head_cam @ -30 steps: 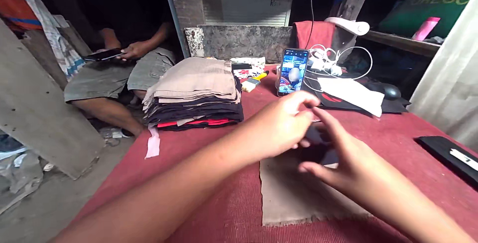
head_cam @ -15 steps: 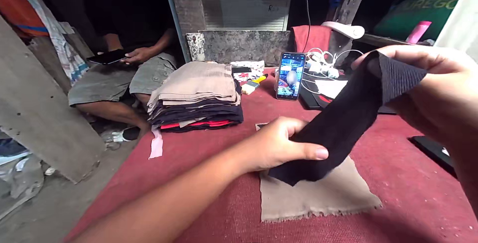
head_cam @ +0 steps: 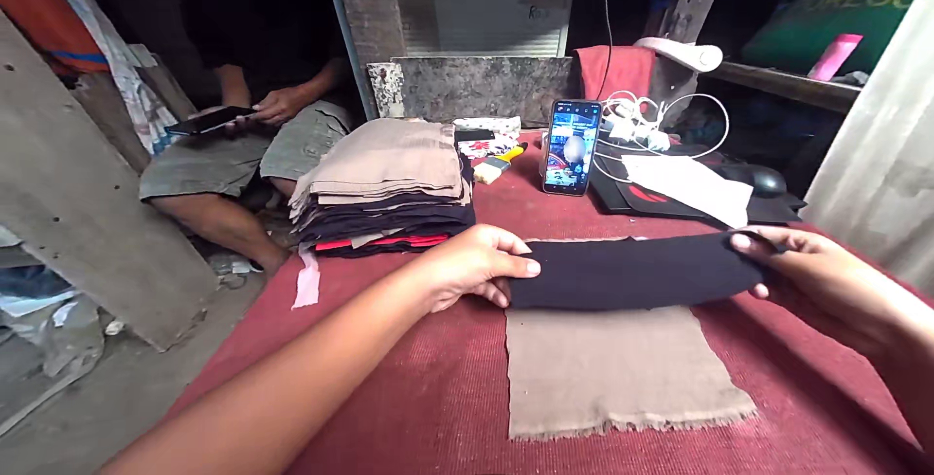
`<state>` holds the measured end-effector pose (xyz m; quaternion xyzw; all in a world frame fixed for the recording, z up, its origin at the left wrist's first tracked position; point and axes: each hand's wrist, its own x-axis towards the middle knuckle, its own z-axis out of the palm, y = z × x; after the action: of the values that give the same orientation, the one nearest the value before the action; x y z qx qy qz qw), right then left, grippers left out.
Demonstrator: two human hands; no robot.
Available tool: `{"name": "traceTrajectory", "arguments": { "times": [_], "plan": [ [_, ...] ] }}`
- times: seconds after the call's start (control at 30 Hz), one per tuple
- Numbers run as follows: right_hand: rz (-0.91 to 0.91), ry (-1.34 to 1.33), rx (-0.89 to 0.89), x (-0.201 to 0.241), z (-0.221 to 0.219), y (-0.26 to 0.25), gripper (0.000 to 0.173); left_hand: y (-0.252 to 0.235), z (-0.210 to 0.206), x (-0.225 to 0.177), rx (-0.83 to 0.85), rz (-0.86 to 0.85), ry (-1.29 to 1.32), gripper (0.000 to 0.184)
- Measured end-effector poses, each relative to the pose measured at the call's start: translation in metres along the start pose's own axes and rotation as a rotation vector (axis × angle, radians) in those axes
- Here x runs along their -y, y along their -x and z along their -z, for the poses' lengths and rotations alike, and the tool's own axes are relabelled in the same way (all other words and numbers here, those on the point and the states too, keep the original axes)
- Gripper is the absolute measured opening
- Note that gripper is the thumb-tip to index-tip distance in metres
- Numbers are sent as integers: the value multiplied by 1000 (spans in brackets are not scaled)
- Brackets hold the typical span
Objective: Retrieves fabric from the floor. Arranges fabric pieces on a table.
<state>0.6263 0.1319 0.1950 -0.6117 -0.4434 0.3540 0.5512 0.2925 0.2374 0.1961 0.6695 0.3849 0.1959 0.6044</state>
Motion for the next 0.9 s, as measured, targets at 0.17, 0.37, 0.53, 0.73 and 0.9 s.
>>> {"name": "traceTrajectory", "arguments": {
  "times": [0.17, 0.37, 0.53, 0.73, 0.9],
  "plan": [
    [-55, 345, 48, -16, -2, -16, 11, -19, -4, 6, -106, 109, -294, 14],
    [-10, 470, 7, -21, 1, -21, 10, -25, -2, 9, -154, 114, -434, 20],
    [-16, 480, -5, -22, 4, -28, 12, -24, -2, 9, -166, 103, -576, 24],
    [0, 475, -25, -14, 6, -27, 13, -21, 4, 7, -131, 91, -625, 33],
    [-88, 559, -22, -12, 0, -35, 16, -26, 6, 2, -114, 131, -702, 39]
  ]
}}
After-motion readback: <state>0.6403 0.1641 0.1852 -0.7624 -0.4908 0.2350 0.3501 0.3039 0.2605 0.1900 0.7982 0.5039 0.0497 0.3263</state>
